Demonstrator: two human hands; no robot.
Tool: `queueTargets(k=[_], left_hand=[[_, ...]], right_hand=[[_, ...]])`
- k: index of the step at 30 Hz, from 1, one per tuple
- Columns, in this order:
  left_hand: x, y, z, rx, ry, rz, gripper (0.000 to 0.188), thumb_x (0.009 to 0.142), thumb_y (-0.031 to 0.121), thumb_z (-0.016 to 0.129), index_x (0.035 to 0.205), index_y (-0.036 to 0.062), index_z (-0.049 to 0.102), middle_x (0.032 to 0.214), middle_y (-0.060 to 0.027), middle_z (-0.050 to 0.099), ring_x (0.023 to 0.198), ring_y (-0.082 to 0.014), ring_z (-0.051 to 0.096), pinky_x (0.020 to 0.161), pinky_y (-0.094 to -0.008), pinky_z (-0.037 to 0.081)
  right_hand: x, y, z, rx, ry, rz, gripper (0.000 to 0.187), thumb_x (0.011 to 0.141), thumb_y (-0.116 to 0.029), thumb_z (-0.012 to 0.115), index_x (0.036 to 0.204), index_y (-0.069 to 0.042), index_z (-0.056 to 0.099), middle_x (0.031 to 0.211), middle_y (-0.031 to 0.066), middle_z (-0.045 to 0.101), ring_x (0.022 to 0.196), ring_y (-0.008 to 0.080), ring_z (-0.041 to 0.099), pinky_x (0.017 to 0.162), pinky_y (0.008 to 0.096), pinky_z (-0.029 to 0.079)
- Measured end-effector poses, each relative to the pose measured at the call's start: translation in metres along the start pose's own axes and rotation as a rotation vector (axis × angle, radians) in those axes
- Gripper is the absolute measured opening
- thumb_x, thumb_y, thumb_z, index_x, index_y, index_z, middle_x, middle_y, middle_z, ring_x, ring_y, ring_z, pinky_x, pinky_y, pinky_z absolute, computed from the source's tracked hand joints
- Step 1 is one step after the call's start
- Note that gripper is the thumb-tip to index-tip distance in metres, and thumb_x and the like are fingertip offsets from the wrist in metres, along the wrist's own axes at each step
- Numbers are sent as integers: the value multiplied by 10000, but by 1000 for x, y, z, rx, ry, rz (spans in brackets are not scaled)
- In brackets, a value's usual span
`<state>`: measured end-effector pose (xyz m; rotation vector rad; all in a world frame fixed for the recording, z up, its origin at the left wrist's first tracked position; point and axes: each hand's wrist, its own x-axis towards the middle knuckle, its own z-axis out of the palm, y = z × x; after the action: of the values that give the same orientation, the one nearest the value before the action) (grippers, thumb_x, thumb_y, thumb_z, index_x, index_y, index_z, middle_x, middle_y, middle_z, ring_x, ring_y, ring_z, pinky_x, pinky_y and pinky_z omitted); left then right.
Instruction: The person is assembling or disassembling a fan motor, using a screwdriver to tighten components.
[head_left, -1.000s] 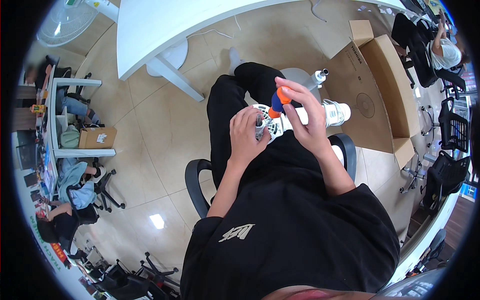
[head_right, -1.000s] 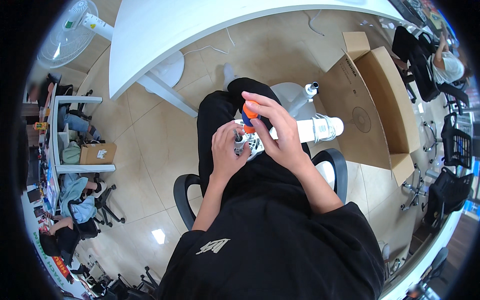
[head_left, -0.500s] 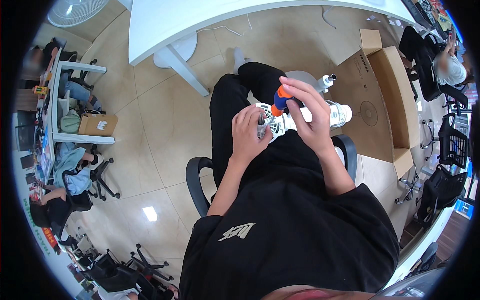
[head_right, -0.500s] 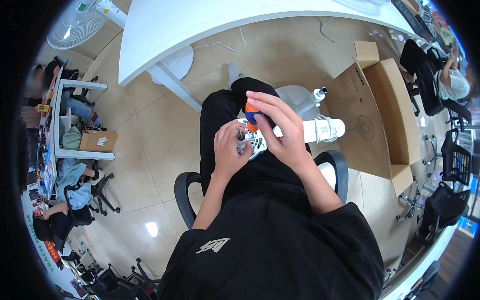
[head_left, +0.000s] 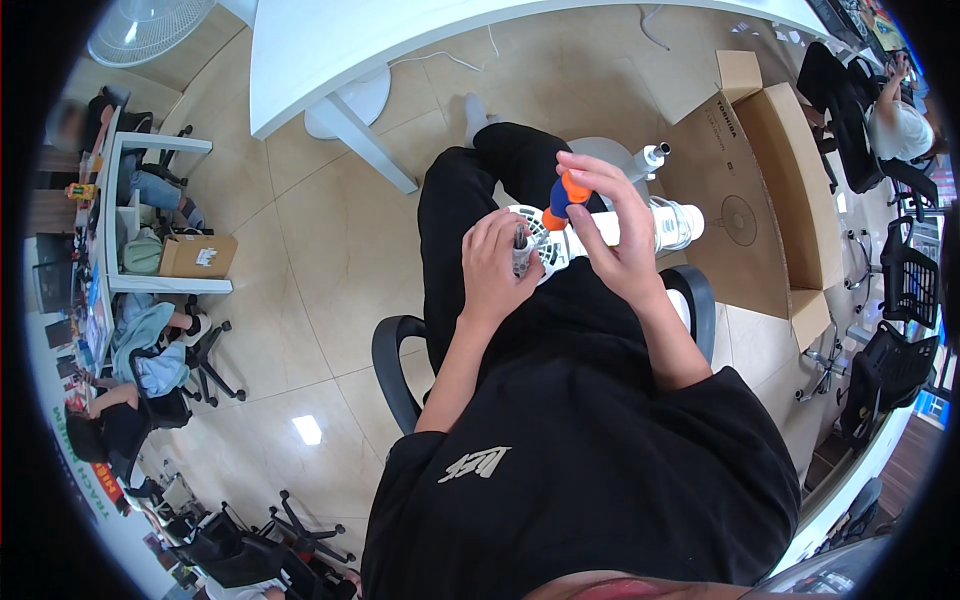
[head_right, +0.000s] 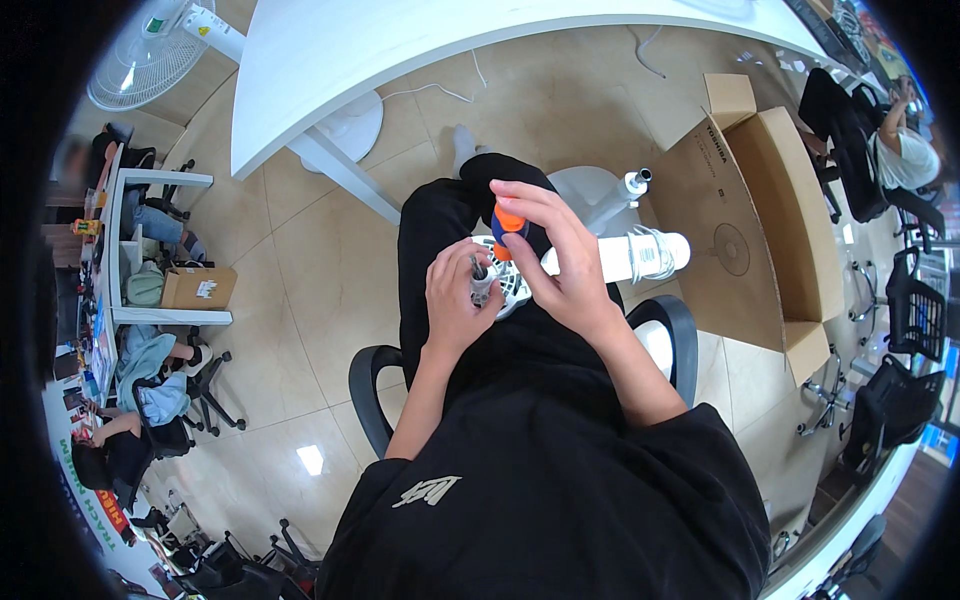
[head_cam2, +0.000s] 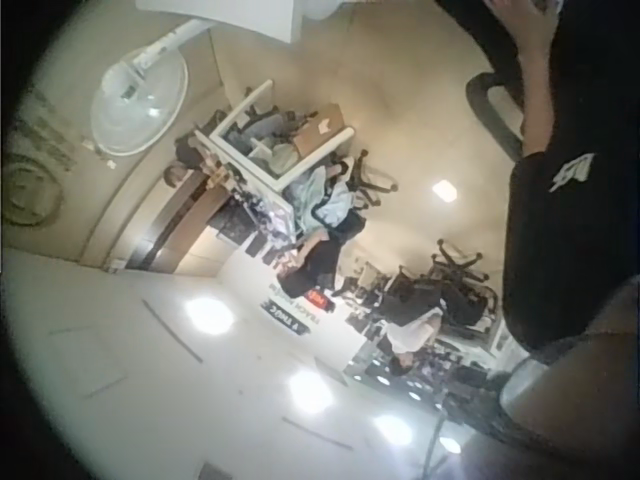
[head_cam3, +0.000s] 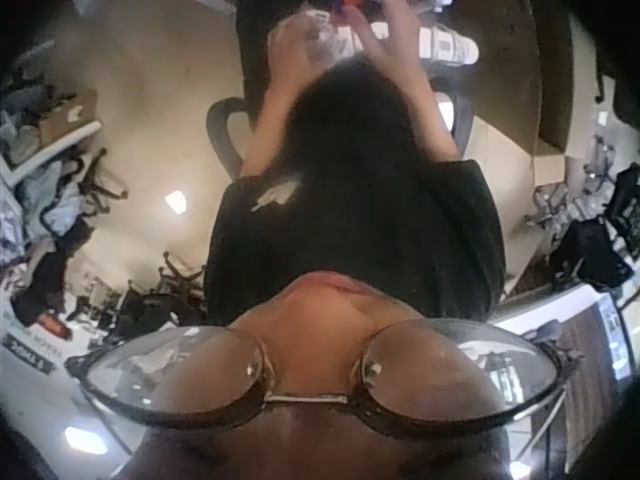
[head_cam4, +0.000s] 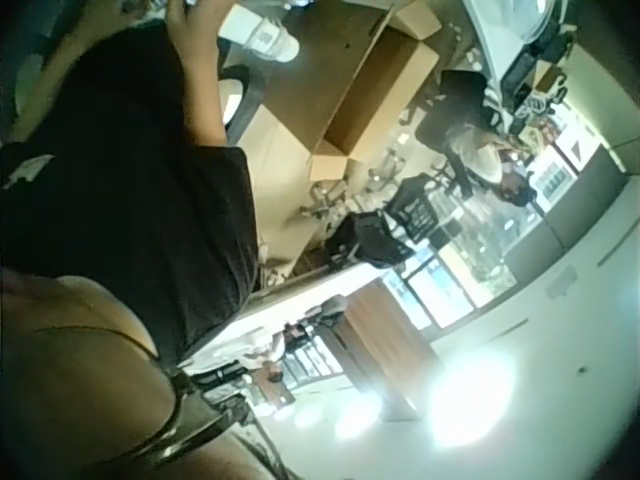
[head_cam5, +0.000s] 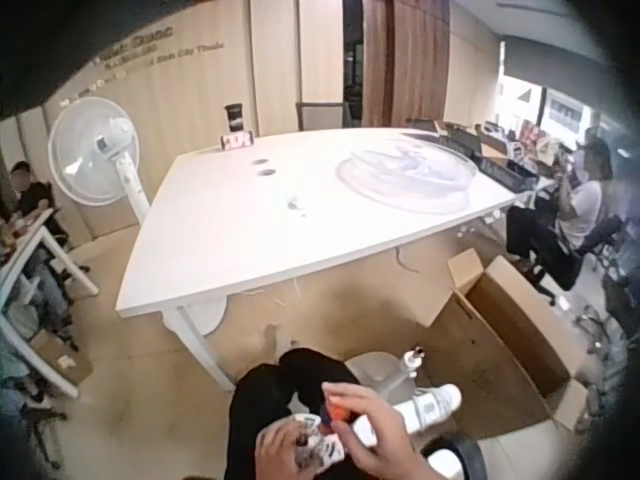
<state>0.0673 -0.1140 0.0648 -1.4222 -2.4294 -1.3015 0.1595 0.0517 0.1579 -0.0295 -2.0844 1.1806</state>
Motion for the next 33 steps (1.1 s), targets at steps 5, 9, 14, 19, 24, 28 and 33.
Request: queueTargets(k=[5,9,14,19,24,28,33], left_hand=[[1,1,-1,-3,4,3,317,784,144,748,1055,90,593,1165,-89,663,1264,-347,598,1022,-467,428],[0,0,-1,-12,21,-8,315,778,132,748,1047,91,590,1167,-83,663,1260,-344,601,1023,-465,428],[-4,-1,-2,-8,23,-27,319,763,117,749,1037,93,586,1164,-75,664,1257,-340,604,1021,-461,430],[-4,-2,-5,-9,38,-35,324,757,119,749,1038,94,589,1154,-74,667,1253,-333,608,1016,-455,430],[-9,-6,-3,-16,59,-46,349,752,132,750,1063,84,598,1154,-83,659,1249,-325,603,1032,-460,418],[-11,-6,-6,7,53,-65,381,748,141,754,1092,77,603,1159,-94,650,1247,-320,596,1046,-467,410],[-12,-9,-5,0,68,-62,378,748,138,753,1088,82,601,1152,-88,649,1244,-322,596,1039,-466,414]], right_hand=[[-3,7,10,-124,135,-79,475,827,-4,826,1256,-32,624,1398,202,596,1165,298,635,917,352,549],[3,2,6,-131,110,-107,465,829,1,819,1253,-40,631,1378,186,612,1176,303,636,908,359,549],[7,1,2,-89,-27,-32,459,830,12,804,1254,-51,639,1364,187,615,1215,335,626,936,399,547],[4,6,13,-101,26,-66,455,829,11,806,1248,-56,640,1365,200,610,1218,336,621,931,392,544],[6,7,21,-68,70,-85,454,831,8,808,1244,-55,631,1378,217,601,1235,342,614,931,394,546],[15,5,18,-37,-51,-106,456,827,12,808,1239,-48,620,1401,216,595,1248,347,614,936,397,546],[16,5,24,-13,-60,-99,452,824,12,809,1232,-44,622,1410,218,587,1239,353,619,954,408,542]])
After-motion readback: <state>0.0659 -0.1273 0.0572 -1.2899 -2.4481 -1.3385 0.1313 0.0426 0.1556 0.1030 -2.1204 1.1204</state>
